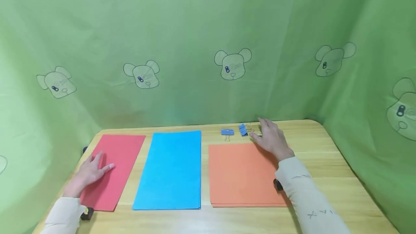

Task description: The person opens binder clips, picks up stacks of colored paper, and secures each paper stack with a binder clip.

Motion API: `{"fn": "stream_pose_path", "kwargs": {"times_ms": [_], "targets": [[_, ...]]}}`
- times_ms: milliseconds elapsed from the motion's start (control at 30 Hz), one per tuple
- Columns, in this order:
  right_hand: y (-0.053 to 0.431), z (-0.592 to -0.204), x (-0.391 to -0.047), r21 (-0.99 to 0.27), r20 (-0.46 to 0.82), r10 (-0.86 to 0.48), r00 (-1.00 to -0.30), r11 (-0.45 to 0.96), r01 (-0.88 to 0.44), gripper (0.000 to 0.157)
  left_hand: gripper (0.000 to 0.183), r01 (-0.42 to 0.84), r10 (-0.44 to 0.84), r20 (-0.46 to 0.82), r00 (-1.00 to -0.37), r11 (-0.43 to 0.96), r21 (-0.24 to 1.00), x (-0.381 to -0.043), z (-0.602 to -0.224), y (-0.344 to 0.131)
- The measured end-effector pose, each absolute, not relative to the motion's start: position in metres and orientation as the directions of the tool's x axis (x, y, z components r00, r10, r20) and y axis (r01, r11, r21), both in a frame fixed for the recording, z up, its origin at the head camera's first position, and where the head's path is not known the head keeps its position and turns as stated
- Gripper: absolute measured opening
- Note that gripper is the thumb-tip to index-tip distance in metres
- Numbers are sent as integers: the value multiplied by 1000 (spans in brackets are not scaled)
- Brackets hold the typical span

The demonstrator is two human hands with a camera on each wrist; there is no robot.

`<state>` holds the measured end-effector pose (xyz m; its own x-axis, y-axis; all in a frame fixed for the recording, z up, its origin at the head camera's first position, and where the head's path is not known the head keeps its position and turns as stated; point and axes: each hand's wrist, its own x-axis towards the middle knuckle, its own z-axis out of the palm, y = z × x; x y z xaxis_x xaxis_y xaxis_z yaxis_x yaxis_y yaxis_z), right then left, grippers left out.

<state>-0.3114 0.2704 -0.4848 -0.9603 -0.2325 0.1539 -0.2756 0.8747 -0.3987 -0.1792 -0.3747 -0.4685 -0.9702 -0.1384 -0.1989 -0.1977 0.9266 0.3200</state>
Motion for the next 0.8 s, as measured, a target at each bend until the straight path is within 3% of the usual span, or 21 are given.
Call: {"fn": "stream_pose_path", "kwargs": {"times_ms": [233, 533, 800], "targets": [[261, -490, -325, -379, 170, -251, -953, 876, -298, 82, 87, -296, -218, -270, -938, 908, 296, -174, -475, -375], [245, -491, -338, -310, 102, -248, -963, 912, -268, 74, 78, -255, -190, -230, -955, 919, 301, -178, -469, -387], [235, -493, -343, -283, 116, -232, -966, 924, -256, 57, 81, -483, -373, -348, -860, 816, 319, -179, -459, -390]]}}
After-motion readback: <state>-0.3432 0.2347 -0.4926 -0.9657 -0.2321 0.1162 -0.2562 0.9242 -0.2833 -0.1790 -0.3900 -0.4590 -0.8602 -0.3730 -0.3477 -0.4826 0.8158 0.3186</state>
